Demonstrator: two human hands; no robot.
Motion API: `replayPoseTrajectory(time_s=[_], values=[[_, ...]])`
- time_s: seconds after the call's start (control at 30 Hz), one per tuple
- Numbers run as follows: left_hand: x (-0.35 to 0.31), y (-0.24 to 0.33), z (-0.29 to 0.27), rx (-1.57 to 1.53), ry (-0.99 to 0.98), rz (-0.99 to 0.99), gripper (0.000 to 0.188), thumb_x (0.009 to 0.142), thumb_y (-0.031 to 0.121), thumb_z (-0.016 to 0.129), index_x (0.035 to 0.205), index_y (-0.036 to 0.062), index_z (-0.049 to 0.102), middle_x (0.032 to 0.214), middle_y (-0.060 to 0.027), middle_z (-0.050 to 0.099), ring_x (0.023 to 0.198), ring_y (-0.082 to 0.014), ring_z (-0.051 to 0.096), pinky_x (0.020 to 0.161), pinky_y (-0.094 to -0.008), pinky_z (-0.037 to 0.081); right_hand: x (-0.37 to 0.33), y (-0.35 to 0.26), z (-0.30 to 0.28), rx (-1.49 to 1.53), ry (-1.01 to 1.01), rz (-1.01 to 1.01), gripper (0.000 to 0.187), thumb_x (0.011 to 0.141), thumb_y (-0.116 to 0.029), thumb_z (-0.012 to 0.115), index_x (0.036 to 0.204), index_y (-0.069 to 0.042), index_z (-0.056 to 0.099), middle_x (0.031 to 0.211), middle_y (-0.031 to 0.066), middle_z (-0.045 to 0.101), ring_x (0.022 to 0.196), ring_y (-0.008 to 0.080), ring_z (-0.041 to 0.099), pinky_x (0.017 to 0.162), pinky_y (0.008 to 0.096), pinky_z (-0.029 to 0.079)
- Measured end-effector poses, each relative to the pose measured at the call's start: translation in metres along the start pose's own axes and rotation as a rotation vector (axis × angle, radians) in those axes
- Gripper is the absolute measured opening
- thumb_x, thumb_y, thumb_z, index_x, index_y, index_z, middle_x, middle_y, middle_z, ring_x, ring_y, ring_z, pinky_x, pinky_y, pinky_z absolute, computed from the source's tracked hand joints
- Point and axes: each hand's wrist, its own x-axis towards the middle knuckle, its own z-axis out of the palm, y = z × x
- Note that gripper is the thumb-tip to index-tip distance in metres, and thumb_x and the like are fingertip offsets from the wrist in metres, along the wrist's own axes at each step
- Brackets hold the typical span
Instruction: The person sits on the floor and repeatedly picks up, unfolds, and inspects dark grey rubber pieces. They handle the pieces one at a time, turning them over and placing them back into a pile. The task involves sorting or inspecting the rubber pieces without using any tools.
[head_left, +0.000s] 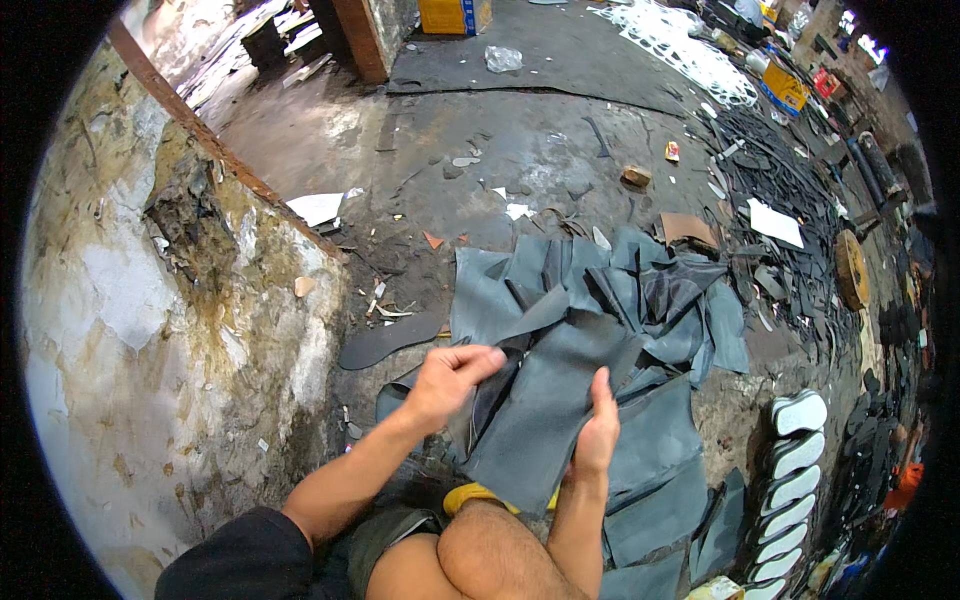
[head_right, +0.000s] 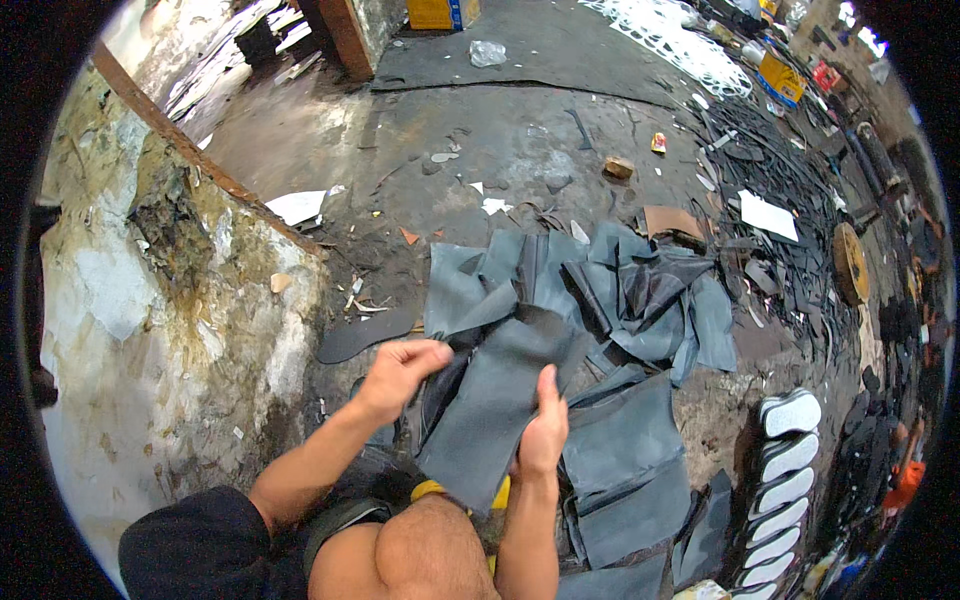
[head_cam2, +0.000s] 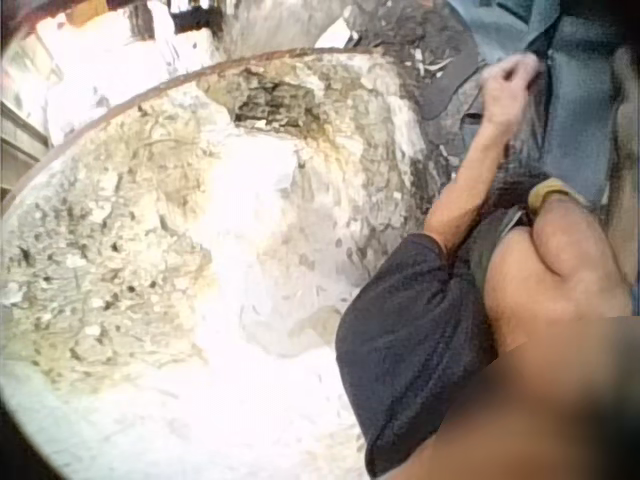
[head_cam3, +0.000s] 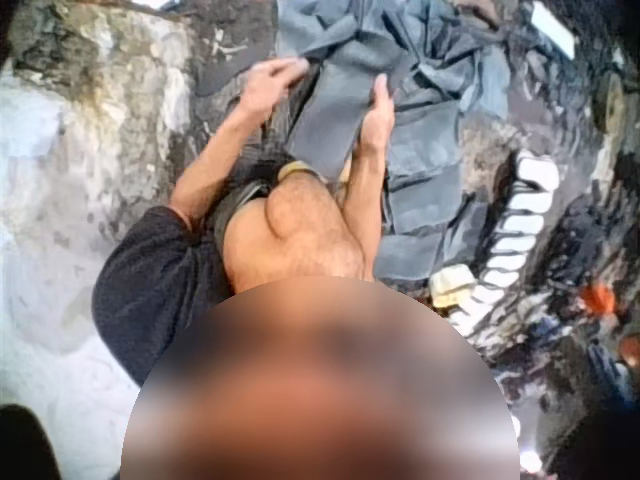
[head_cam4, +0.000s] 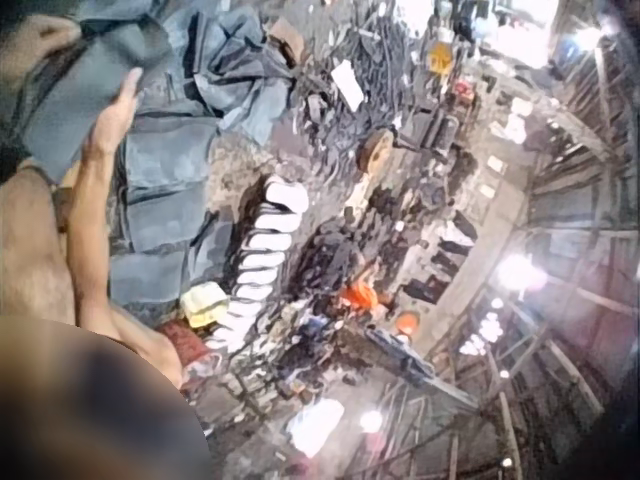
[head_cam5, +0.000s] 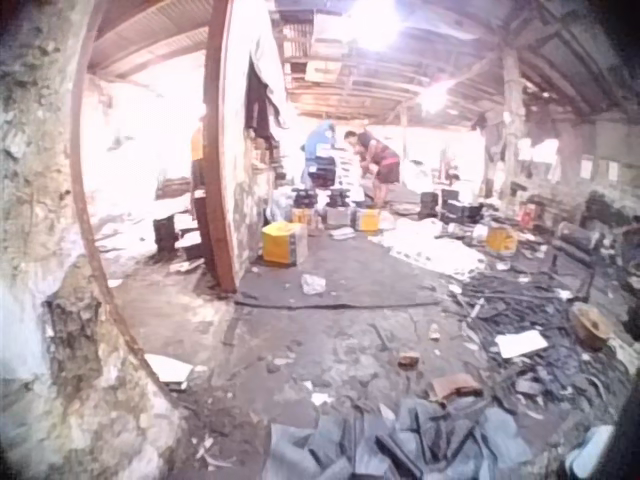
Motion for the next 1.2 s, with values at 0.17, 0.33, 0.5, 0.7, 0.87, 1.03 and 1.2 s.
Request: replayPoseTrajectory(time_s=[0.17, 0.33, 0.5, 0.7, 0.87, 1.03, 1.2], values=[[0.019, 0.02, -0.03, -0.322, 0.092, -0.172, 0.021, 0.105, 0.025, 0.063, 0.111, 0.0067, 0.072, 0.097, 0.0008, 0.074, 0.08, -0.0076, 0.069, 0.065, -0.0257, 0.056, 0.012, -0.038, -0.01, 0.152, 0.074, 0.181, 0.047, 0.107, -0.039, 0.054, 0.13, 0.001, 0.061, 0.131, 0.0145, 0.067, 0.112, 0.0283, 0.067, 0.099, 0.0444, 0.054], [0.026, 0.049, -0.035, -0.483, 0.154, -0.015, 0.022, 0.106, 0.019, 0.059, 0.111, 0.0014, 0.071, 0.104, -0.0061, 0.076, 0.088, -0.0134, 0.073, 0.078, -0.0292, 0.06, -0.001, -0.06, -0.013, 0.107, 0.05, 0.019, 0.049, 0.107, -0.036, 0.053, 0.136, 0.004, 0.056, 0.132, 0.0154, 0.065, 0.114, 0.029, 0.067, 0.099, 0.0445, 0.054], [0.018, 0.054, -0.026, -0.48, 0.071, -0.093, 0.022, 0.106, 0.022, 0.06, 0.109, 0.0032, 0.072, 0.101, -0.0054, 0.076, 0.087, -0.013, 0.073, 0.077, -0.0279, 0.061, -0.011, -0.06, -0.008, 0.069, 0.071, -0.013, 0.051, 0.106, -0.038, 0.057, 0.134, 0.005, 0.056, 0.13, 0.0157, 0.065, 0.112, 0.0291, 0.066, 0.097, 0.0441, 0.054], [0.023, 0.035, -0.025, -0.477, 0.267, 0.067, 0.018, 0.104, 0.021, 0.065, 0.107, 0.0058, 0.073, 0.102, -0.0039, 0.075, 0.087, -0.0127, 0.071, 0.079, -0.028, 0.058, -0.008, -0.052, -0.008, -0.015, 0.233, -0.068, 0.052, 0.104, -0.039, 0.059, 0.132, 0.005, 0.058, 0.131, 0.0151, 0.064, 0.115, 0.029, 0.065, 0.1, 0.0438, 0.052], [0.01, 0.061, -0.107, -0.438, 0.746, 0.436, 0.016, 0.101, 0.02, 0.069, 0.106, 0.0056, 0.074, 0.1, -0.0035, 0.076, 0.081, -0.0132, 0.07, 0.078, -0.0274, 0.057, -0.008, -0.074, -0.044, 0.147, 0.366, -0.115, 0.054, 0.104, -0.04, 0.057, 0.138, 0.003, 0.056, 0.137, 0.0143, 0.063, 0.121, 0.0308, 0.062, 0.105, 0.0464, 0.049], [-0.029, 0.064, -0.136, 0.415, 0.724, 0.351, 0.015, 0.096, 0.011, 0.074, 0.105, -0.0014, 0.075, 0.096, -0.0012, 0.074, 0.084, -0.0052, 0.065, 0.074, -0.0221, 0.051, -0.013, -0.079, -0.084, 0.067, 0.419, -0.238, 0.059, 0.104, -0.043, 0.057, 0.141, 0.003, 0.054, 0.14, 0.0144, 0.061, 0.123, 0.0323, 0.061, 0.106, 0.047, 0.049], [-0.035, 0.075, -0.118, -0.302, 0.48, 0.204, 0.023, 0.104, 0.018, 0.062, 0.123, 0.0054, 0.066, 0.109, -0.0045, 0.073, 0.09, -0.0138, 0.071, 0.08, -0.0308, 0.06, -0.022, -0.085, -0.099, -0.061, 0.555, -0.262, 0.067, 0.102, -0.047, 0.061, 0.144, 0.003, 0.051, 0.143, 0.0142, 0.058, 0.126, 0.032, 0.058, 0.11, 0.0464, 0.044]])
